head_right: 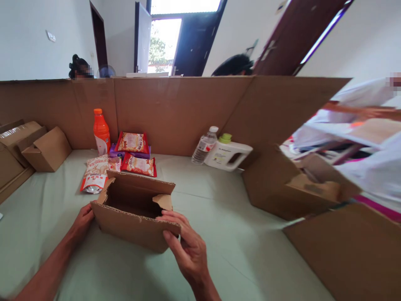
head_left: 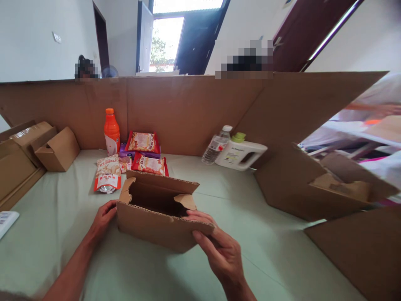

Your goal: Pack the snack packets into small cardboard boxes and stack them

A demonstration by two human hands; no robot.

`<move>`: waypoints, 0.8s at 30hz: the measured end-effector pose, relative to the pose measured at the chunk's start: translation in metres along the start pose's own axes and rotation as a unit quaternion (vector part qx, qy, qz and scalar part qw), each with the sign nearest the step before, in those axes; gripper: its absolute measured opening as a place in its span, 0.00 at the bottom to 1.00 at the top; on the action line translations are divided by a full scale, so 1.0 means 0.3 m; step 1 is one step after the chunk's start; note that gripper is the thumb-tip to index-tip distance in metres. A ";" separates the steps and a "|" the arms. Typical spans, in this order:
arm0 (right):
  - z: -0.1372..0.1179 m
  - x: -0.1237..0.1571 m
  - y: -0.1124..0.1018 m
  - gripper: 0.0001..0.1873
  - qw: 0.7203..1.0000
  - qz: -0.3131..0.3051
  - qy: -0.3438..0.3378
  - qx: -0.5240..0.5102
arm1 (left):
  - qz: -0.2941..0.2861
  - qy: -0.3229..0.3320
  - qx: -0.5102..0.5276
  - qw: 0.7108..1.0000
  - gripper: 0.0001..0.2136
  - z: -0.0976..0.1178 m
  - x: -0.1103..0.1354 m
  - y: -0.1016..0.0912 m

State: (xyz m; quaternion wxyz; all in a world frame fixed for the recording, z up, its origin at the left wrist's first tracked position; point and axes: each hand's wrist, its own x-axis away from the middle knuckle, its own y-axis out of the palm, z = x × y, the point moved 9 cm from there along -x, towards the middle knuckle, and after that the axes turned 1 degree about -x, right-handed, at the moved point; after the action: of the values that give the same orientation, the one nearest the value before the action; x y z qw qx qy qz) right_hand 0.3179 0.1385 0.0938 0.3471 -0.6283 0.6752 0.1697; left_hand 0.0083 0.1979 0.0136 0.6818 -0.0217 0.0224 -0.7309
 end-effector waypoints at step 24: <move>0.013 0.032 0.008 0.12 1.000 0.019 0.010 0.000 | 0.000 0.005 -0.009 1.000 0.22 0.004 -0.007 0.001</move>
State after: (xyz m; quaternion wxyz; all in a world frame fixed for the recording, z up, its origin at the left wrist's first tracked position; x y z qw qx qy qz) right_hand 0.3169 0.1344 0.0840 0.3372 -0.6167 0.6907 0.1702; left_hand 0.0089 0.1999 0.0148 0.6816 -0.0240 0.0327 -0.7306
